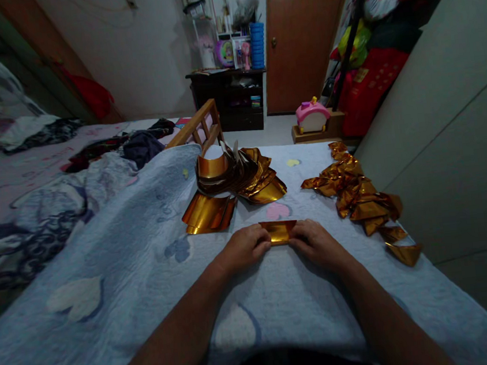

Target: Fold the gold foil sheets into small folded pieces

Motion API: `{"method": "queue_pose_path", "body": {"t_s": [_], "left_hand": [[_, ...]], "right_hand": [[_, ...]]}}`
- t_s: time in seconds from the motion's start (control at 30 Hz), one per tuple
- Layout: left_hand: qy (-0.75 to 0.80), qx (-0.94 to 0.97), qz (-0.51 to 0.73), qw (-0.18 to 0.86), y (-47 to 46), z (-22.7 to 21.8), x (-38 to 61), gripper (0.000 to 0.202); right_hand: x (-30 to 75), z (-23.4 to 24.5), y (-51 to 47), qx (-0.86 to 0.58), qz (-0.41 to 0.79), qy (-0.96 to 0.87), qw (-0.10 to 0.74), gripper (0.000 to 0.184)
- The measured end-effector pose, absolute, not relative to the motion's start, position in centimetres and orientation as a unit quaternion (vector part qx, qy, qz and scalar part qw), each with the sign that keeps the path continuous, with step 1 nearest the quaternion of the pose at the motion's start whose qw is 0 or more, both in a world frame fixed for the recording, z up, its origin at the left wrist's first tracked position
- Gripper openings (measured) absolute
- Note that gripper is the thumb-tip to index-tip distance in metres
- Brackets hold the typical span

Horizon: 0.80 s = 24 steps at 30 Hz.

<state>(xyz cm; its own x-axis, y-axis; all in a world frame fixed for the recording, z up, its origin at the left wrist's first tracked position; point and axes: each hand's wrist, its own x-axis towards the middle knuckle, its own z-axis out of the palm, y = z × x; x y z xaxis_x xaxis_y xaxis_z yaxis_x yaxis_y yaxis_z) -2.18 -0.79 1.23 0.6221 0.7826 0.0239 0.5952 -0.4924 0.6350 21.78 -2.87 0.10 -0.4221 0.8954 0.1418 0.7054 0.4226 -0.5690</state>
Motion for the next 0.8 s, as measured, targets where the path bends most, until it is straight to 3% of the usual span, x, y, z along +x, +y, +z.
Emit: {"method": "queue_pose_path", "body": {"t_s": [0.8], "left_hand": [[0.467,0.854,0.105,0.205,-0.9,1.9,-1.9,0.023]], "right_hand": [[20.5,1.2,-3.1,-0.599,0.143,-0.781,0.104,0.018]]}}
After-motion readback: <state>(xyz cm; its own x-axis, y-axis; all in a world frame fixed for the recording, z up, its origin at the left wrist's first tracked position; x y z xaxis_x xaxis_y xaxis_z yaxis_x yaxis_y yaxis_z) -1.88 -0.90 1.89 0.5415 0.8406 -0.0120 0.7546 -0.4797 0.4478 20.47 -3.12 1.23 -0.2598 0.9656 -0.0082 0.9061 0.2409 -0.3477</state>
